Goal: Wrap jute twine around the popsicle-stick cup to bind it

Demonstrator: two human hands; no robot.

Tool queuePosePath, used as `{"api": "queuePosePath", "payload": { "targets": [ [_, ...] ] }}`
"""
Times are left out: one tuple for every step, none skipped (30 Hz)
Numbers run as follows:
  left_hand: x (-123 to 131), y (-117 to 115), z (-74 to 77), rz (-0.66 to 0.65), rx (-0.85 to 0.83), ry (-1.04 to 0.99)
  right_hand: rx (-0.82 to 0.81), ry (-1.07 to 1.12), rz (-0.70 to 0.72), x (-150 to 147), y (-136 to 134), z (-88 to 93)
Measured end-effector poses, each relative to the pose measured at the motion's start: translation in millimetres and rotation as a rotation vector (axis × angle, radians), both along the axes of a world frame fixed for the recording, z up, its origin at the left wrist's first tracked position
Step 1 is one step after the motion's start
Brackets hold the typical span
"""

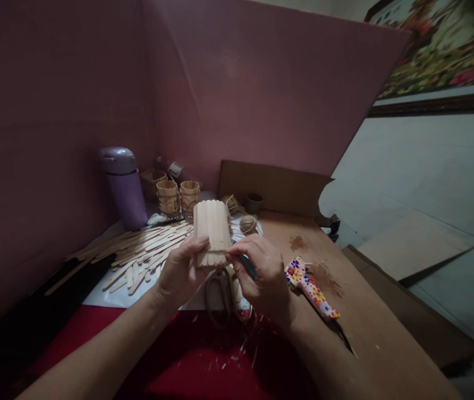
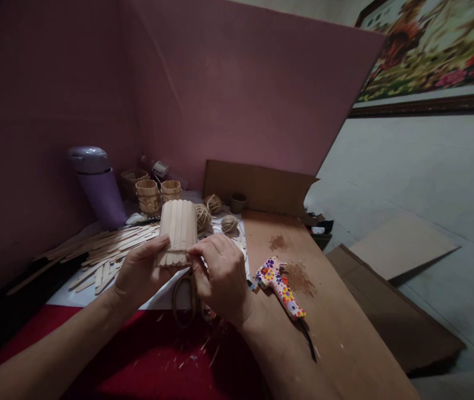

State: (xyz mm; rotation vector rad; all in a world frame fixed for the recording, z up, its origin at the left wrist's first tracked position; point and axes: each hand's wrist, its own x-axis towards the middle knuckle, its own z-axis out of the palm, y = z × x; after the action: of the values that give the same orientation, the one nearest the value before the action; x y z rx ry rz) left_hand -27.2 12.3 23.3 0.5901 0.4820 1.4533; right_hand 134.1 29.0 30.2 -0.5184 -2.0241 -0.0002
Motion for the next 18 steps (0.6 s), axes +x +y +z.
{"api": "queuePosePath", "payload": {
  "targets": [
    [1, -1, 1.2, 0.006, 0.027, 0.004, -0.001, -0.005, -0.006, -1, 0, 0.2],
    [1, -2, 2.6, 0.01, 0.047, 0.005, 0.003, -0.016, -0.014, -1, 0, 0.4],
    [2, -2, 4.0, 0.014, 0.062, 0.004, 0.013, -0.03, -0.024, -2, 0, 0.5],
    [2, -3, 5.3, 0.018, 0.071, 0.003, 0.026, -0.046, -0.037, -3, 0, 0.4],
    [3, -4, 6.3, 0.022, 0.077, 0.002, 0.04, -0.063, -0.052, -3, 0, 0.2],
    [3, -4, 7.0, 0.026, 0.078, 0.005, 0.053, -0.077, -0.069, -4, 0, -0.2],
    [3, -4, 7.2, 0.03, 0.073, 0.015, 0.062, -0.087, -0.084, -5, 0, -0.7],
    [3, -3, 7.0, 0.033, 0.06, 0.03, 0.065, -0.091, -0.095, -5, 0, -1.4],
    [3, -3, 6.5, 0.035, 0.039, 0.046, 0.062, -0.088, -0.101, -5, 0, -2.3],
    [3, -2, 5.7, 0.036, 0.015, 0.057, 0.049, -0.079, -0.104, -6, 0, -3.3],
    [3, -1, 4.7, 0.036, -0.009, 0.058, 0.03, -0.064, -0.102, -6, 0, -4.6],
    [2, 0, 3.7, 0.034, -0.032, 0.047, 0.005, -0.044, -0.095, -7, 0, -5.9],
    [2, 1, 2.7, 0.03, -0.052, 0.03, -0.022, -0.025, -0.087, -7, 0, -7.3],
    [2, 1, 1.8, 0.023, -0.07, 0.009, -0.05, -0.005, -0.079, -7, 1, -8.6],
    [2, 2, 1.1, 0.011, -0.087, -0.012, -0.076, 0.014, -0.071, -8, 1, -9.7],
    [2, 2, 0.7, -0.002, -0.105, -0.03, -0.097, 0.028, -0.062, -8, 0, -10.5],
    [1, 2, 0.7, -0.013, -0.123, -0.045, -0.12, 0.038, -0.056, -8, 0, -11.1],
    [1, 2, 0.9, -0.02, -0.14, -0.059, -0.146, 0.048, -0.053, -8, 0, -11.2]
  ]
}}
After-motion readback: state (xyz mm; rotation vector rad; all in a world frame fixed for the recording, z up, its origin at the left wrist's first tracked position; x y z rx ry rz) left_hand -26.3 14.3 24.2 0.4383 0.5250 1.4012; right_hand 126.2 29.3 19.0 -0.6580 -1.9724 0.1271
